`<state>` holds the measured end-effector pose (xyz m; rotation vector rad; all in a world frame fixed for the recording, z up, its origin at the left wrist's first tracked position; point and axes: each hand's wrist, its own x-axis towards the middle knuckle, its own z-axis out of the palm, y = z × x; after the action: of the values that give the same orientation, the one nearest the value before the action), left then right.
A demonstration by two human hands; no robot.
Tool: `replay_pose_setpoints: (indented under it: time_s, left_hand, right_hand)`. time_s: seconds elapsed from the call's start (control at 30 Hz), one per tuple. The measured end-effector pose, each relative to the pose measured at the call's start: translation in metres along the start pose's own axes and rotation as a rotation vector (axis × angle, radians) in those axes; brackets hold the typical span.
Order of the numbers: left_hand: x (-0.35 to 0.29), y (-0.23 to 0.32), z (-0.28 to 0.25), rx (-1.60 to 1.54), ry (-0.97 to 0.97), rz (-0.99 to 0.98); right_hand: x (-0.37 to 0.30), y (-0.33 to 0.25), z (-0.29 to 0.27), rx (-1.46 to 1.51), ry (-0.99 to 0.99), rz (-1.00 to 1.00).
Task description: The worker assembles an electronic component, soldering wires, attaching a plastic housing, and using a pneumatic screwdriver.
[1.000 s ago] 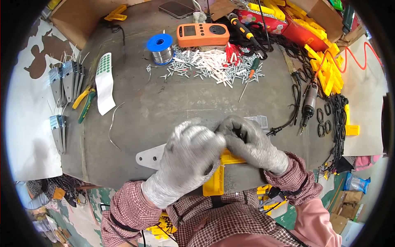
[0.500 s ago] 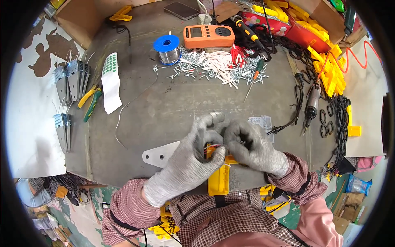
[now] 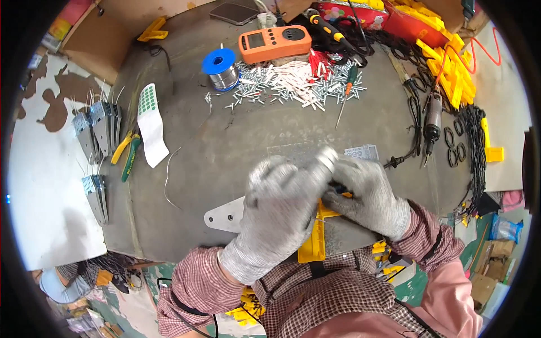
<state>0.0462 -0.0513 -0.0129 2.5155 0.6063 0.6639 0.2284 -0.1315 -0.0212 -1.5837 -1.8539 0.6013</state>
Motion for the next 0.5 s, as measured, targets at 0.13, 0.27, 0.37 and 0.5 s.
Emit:
replay_pose_setpoints:
  time_s: [0.13,0.27,0.37,0.5]
  left_hand:
    - [-0.016,-0.003,0.011,0.336,0.093,0.258]
    - [-0.012,-0.01,0.006,-0.401,0.025,-0.197]
    - [-0.004,-0.026,-0.001,-0.545,-0.114,-0.27]
    - [0.003,-0.018,-0.002,-0.573,-0.133,-0.256]
  right_hand:
    - [0.018,0.01,-0.005,0.28,-0.205,0.155]
    - [0.014,0.021,-0.006,0.419,-0.286,0.224]
    - [0.006,0.0,-0.007,-0.065,-0.137,-0.041]
    - [0.006,0.009,-0.002,0.18,-0.074,0.065]
